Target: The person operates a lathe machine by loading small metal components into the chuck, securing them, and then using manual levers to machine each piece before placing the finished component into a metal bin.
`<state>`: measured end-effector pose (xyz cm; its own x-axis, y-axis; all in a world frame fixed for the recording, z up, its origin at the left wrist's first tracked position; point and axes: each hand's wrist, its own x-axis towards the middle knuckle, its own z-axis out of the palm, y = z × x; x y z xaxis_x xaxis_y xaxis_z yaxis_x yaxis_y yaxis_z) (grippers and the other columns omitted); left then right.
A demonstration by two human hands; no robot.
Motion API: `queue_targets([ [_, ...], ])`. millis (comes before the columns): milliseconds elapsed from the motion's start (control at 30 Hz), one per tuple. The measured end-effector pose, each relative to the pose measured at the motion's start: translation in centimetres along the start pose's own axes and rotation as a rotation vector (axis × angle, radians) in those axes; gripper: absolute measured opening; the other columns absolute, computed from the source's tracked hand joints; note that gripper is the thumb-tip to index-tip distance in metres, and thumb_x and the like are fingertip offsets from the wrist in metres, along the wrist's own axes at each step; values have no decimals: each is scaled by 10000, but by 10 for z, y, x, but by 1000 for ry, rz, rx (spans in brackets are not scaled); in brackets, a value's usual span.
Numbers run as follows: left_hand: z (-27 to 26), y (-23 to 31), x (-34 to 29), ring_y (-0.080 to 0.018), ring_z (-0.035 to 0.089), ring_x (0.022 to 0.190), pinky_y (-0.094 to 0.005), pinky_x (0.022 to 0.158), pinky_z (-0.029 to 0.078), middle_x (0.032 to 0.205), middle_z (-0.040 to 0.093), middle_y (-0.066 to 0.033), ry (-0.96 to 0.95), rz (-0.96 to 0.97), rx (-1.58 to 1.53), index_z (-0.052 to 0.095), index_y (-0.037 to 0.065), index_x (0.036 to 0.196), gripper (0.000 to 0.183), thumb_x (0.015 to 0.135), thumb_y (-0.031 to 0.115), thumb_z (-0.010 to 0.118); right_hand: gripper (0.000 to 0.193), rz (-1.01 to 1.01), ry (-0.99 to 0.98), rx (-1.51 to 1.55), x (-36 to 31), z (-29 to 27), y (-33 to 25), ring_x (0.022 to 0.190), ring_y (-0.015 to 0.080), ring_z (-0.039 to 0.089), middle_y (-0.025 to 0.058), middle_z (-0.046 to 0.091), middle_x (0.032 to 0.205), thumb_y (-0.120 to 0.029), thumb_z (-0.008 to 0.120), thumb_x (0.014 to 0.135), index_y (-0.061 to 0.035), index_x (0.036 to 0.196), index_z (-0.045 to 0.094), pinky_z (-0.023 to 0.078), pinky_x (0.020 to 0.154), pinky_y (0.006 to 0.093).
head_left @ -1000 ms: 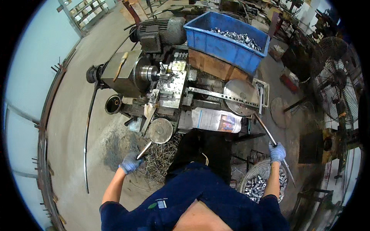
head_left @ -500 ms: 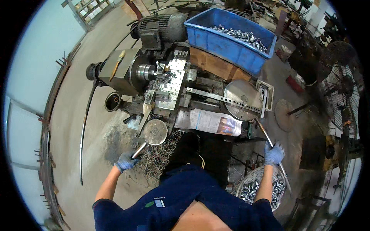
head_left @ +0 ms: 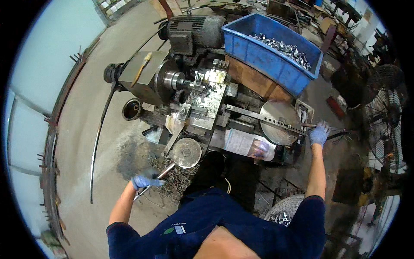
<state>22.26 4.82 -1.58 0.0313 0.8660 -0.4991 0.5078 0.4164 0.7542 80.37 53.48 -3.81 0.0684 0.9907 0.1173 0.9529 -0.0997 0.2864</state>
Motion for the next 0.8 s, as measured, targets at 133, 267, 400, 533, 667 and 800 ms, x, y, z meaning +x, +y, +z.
queue_targets([
  [133, -34, -58, 31, -139, 594, 884, -307, 822, 473, 985, 660, -66, 564, -34, -632, 593, 7, 1145, 374, 924, 301, 521, 747, -120, 53, 163, -83, -16, -3, 1273, 347, 365, 203, 402, 1368, -508, 592, 773, -12, 1309, 433, 206, 1087, 459],
  [267, -107, -122, 84, -353, 605, 951, -405, 830, 473, 1022, 635, -192, 605, -248, 551, 555, 25, 1178, 531, 811, 409, 566, 703, -4, 61, 444, -164, 19, 19, 1183, 371, 452, 243, 498, 1256, -527, 605, 763, 28, 1189, 540, 303, 1044, 420],
  [400, -131, -133, 123, -378, 597, 934, -446, 798, 480, 991, 634, -198, 529, -234, 782, 530, 60, 1199, 540, 810, 435, 531, 503, 74, -57, 664, -202, 18, 35, 995, 320, 599, 205, 636, 1038, -414, 683, 743, 17, 1001, 652, 443, 901, 370],
  [533, -102, -137, 177, -402, 582, 951, -444, 788, 478, 1010, 622, -210, 589, -469, 574, 563, 83, 1153, 535, 811, 489, 493, 383, 103, -35, 735, -226, 25, 40, 856, 279, 652, 169, 677, 889, -330, 729, 721, 3, 906, 681, 490, 799, 341],
  [667, -37, -193, 201, -362, 438, 1216, -432, 1006, 338, 1305, 458, -223, 851, -588, 311, 405, 55, 1320, 714, 834, 578, 405, 325, 65, -76, 862, -223, 28, 20, 796, 244, 665, 156, 683, 851, -284, 738, 719, -2, 870, 686, 497, 763, 323],
  [800, -107, -109, 155, -373, 605, 931, -454, 789, 482, 984, 640, -200, 389, -458, 723, 638, 79, 1008, 367, 835, 364, 484, 290, -137, 78, 798, -194, -59, 0, 732, 250, 666, 161, 677, 814, -256, 718, 744, 7, 858, 682, 504, 697, 322],
])
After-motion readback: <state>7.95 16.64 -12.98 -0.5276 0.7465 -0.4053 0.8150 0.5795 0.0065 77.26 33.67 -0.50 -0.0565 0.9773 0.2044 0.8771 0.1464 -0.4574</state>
